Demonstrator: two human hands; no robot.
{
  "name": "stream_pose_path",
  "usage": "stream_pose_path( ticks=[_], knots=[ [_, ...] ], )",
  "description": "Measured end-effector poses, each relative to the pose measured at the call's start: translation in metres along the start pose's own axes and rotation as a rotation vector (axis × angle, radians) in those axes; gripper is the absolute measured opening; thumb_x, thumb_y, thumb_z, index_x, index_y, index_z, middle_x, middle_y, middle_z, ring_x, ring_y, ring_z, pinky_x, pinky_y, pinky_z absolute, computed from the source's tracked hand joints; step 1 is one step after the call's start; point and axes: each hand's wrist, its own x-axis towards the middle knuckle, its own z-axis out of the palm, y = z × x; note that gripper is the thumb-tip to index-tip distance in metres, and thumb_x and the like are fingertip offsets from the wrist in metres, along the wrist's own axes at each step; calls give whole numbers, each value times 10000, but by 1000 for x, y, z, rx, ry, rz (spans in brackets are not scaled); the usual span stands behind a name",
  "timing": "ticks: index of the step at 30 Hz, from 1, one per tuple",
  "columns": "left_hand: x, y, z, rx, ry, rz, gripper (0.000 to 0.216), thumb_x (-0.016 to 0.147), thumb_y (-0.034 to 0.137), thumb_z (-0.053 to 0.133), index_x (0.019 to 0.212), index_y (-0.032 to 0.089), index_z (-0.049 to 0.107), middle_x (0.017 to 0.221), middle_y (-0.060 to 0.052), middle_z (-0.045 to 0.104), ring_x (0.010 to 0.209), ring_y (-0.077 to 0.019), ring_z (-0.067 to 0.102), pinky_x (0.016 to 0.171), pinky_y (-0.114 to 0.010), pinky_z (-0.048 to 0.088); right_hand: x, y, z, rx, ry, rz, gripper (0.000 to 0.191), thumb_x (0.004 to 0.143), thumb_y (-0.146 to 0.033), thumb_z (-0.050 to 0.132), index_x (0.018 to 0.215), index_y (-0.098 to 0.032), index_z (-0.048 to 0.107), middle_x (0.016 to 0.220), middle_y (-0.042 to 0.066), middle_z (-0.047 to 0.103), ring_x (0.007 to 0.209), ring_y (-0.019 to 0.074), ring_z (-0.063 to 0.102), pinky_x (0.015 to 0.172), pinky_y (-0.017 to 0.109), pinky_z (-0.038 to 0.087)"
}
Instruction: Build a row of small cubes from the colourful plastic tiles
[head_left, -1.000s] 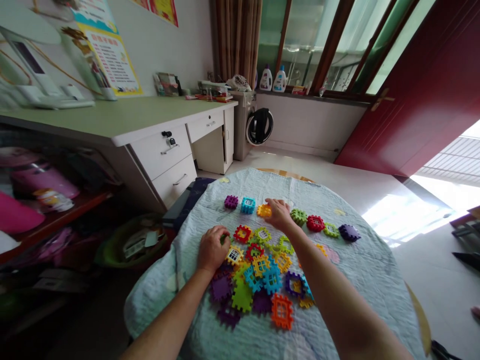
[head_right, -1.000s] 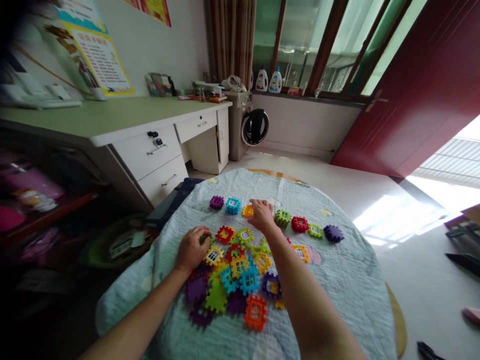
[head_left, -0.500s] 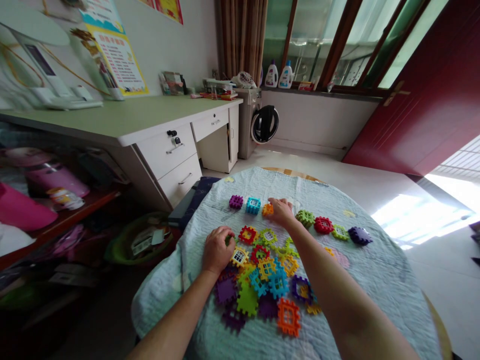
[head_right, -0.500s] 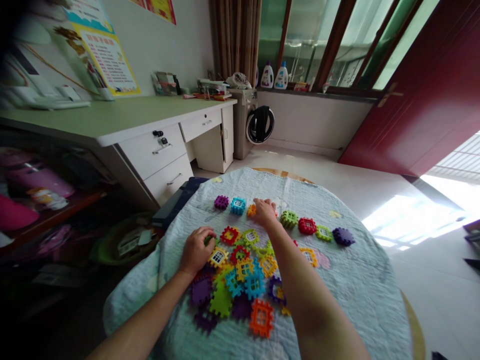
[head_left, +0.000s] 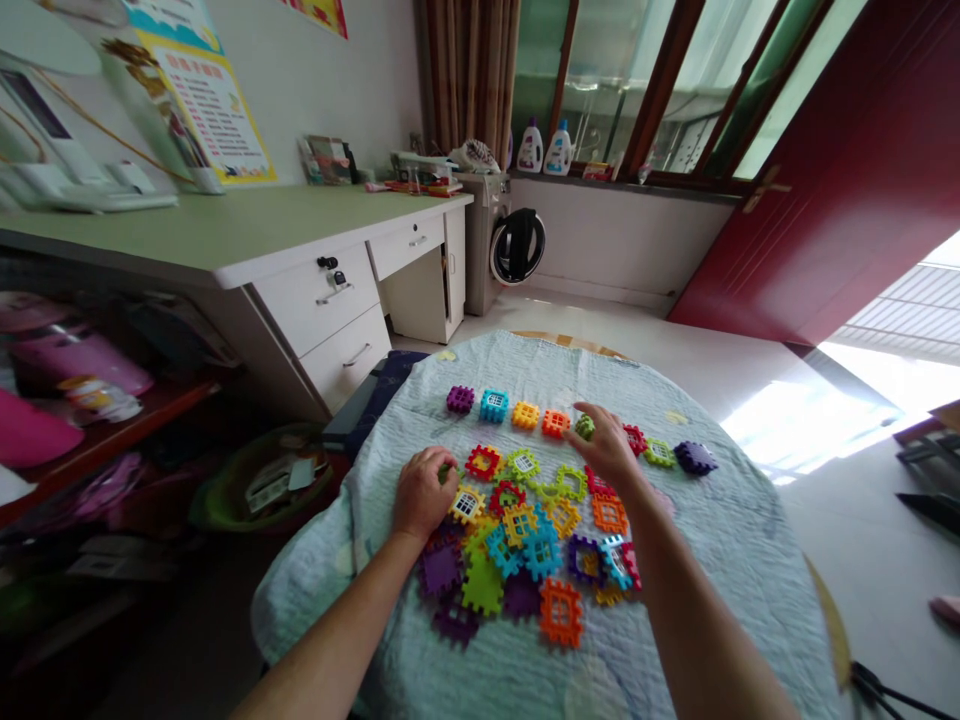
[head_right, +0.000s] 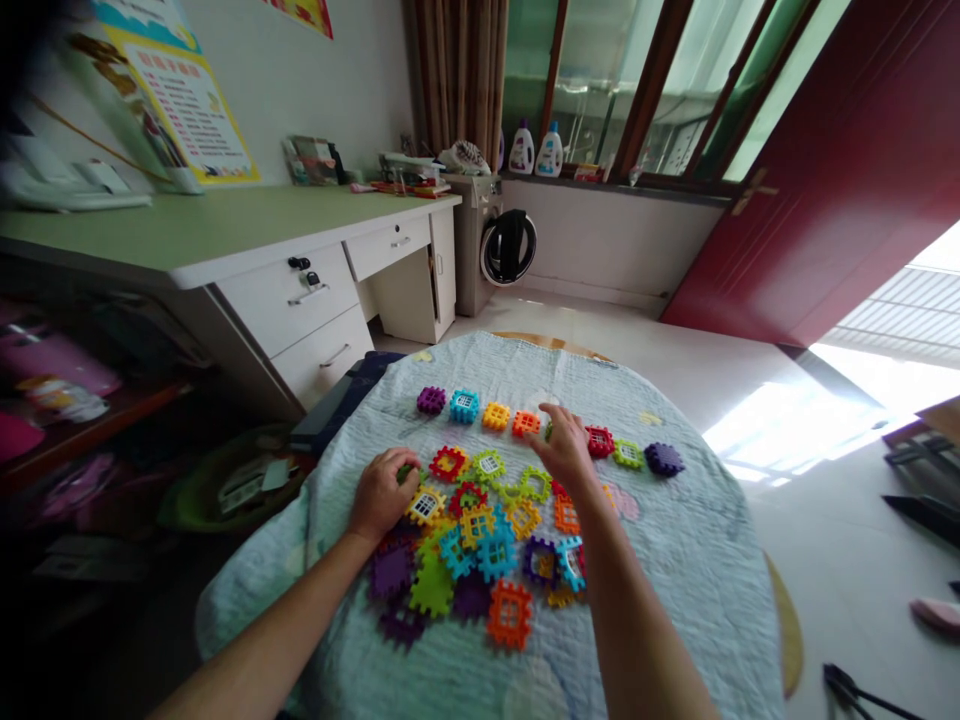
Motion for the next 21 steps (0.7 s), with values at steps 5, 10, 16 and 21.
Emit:
stream_pose_path(
  ticks=[5,10,16,21],
  knots=[
    [1,-3,1,-4,0,36,128,765,213,507,773,215,634,948,-66,702,951,-236,631,941,-373,476,-76,69,-41,128,219,229,475,756,-511,581,1095,-189,662,1109,119,683,1033,273,611,916,450,457],
    [3,-4,0,11,-16,57,124,762,226,490,758,220,614,882,-57,704,891,-234,632,892,-361,476,-123,111,-46,171,280,441,421,739,-488,534,995,-190,686,978,106,716,916,261,658,827,420,503],
    [4,-4,0,21,-30,46,144,760,238,475,761,214,616,884,-58,709,896,-231,627,902,-347,468,-132,116,-38,277,180,539,454,676,-505,528,922,-161,692,815,81,719,732,229,655,694,344,510],
    [4,-7,2,19,-33,59,147,759,253,477,755,214,618,878,-59,702,890,-234,628,901,-347,468,-130,119,-33,177,140,527,436,719,-476,514,959,-165,701,877,90,724,788,219,662,711,312,508]
  ],
)
